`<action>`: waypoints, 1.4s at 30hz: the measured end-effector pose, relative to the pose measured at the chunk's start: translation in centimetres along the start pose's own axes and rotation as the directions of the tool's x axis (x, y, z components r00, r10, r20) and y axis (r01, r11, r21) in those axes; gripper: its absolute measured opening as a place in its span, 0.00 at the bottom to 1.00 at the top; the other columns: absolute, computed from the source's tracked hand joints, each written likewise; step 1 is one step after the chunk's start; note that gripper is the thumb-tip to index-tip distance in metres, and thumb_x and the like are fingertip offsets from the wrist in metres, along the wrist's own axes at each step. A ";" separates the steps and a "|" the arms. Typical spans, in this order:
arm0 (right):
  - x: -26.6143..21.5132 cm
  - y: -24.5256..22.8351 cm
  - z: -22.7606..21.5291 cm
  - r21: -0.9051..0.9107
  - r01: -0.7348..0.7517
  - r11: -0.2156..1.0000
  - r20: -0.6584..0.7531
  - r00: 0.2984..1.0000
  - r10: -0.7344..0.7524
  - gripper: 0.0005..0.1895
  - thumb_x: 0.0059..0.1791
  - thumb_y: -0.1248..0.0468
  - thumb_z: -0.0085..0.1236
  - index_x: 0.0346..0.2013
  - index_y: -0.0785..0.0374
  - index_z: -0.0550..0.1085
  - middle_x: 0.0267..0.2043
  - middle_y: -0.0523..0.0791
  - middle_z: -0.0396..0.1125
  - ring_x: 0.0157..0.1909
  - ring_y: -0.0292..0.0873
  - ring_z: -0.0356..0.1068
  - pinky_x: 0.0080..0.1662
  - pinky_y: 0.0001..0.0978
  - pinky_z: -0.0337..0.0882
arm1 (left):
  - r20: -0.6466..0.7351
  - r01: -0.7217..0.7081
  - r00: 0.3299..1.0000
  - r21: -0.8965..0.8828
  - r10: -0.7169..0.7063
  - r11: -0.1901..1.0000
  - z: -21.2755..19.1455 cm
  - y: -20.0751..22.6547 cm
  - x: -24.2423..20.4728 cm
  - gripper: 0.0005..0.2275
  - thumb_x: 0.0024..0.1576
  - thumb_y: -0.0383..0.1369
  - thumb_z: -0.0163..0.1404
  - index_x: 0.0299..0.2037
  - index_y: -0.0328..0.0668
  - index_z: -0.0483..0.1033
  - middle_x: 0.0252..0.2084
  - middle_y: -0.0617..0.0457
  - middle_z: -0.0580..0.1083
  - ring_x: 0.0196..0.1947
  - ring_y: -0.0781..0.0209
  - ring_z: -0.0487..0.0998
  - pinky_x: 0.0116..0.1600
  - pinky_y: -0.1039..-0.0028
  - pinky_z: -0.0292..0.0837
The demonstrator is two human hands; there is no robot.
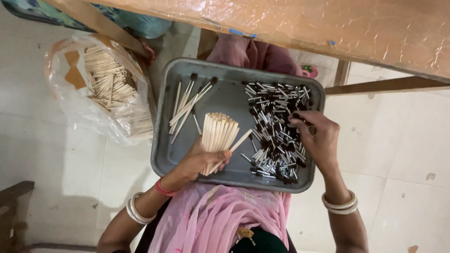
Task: The person sits with a tray on their lap holding wooden stick handles and metal ferrule tips with black foam ends. They pick up a stick and a ferrule, press the stick into the ferrule to assemble an applicator, and place the finished applicator back on the tray, repeating this continuously. At one point they reach up to move a white box on the table above.
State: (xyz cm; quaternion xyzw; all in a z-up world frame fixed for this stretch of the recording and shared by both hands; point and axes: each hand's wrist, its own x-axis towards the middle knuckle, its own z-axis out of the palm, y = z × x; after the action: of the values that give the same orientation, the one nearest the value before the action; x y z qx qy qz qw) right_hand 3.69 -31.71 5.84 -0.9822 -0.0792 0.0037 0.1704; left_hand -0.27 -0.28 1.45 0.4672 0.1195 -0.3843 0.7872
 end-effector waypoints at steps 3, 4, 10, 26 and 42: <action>-0.4 -0.9 0.9 0.504 -0.217 0.836 0.058 0.974 0.218 0.07 0.52 0.66 0.62 0.44 0.61 0.81 0.42 0.45 0.77 0.37 0.38 0.77 0.39 0.29 0.78 | 0.080 -0.012 0.997 -0.059 0.017 0.998 0.7 0.6 -0.3 0.17 0.50 0.36 0.64 0.43 0.34 0.74 0.27 0.52 0.75 0.24 0.65 0.76 0.28 0.75 0.75; -0.4 -1.5 1.1 0.704 -0.237 0.670 0.107 0.967 0.230 0.07 0.53 0.66 0.62 0.45 0.64 0.80 0.41 0.46 0.77 0.37 0.36 0.76 0.40 0.28 0.78 | 0.101 0.007 0.995 -0.077 0.001 0.997 1.1 1.1 -0.6 0.17 0.52 0.36 0.64 0.43 0.34 0.73 0.27 0.53 0.74 0.23 0.65 0.75 0.27 0.75 0.73; -0.2 -3.5 2.6 0.962 -0.194 0.190 0.147 0.961 0.235 0.10 0.53 0.65 0.63 0.45 0.69 0.77 0.39 0.50 0.77 0.39 0.38 0.77 0.42 0.27 0.79 | 0.172 -0.006 0.985 -0.113 0.025 0.994 1.4 1.3 -0.8 0.14 0.55 0.35 0.62 0.40 0.33 0.72 0.25 0.51 0.72 0.22 0.65 0.73 0.27 0.75 0.70; -1.3 -2.5 5.5 0.979 -0.190 0.067 0.181 0.976 0.122 0.07 0.51 0.71 0.63 0.42 0.72 0.78 0.38 0.53 0.77 0.36 0.40 0.78 0.41 0.31 0.81 | 0.280 0.114 0.959 -0.254 -0.040 0.960 -0.3 -1.9 0.7 0.13 0.57 0.29 0.62 0.44 0.27 0.74 0.28 0.47 0.74 0.23 0.61 0.74 0.28 0.71 0.69; -1.6 -4.7 6.3 0.670 0.041 0.741 0.130 0.977 -0.172 0.09 0.46 0.69 0.69 0.41 0.66 0.81 0.34 0.48 0.77 0.30 0.39 0.74 0.36 0.30 0.73 | 0.050 -0.409 0.672 0.857 0.739 0.314 0.1 -0.1 1.8 0.15 0.47 0.30 0.64 0.44 0.39 0.80 0.42 0.47 0.81 0.41 0.49 0.84 0.46 0.64 0.77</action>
State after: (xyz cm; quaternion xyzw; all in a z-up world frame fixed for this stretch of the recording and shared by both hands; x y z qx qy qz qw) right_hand 1.14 -25.45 1.49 -0.8465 -0.1440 0.1119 0.5002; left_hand 0.88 -1.24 0.43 0.8433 -0.1106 0.0109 0.5258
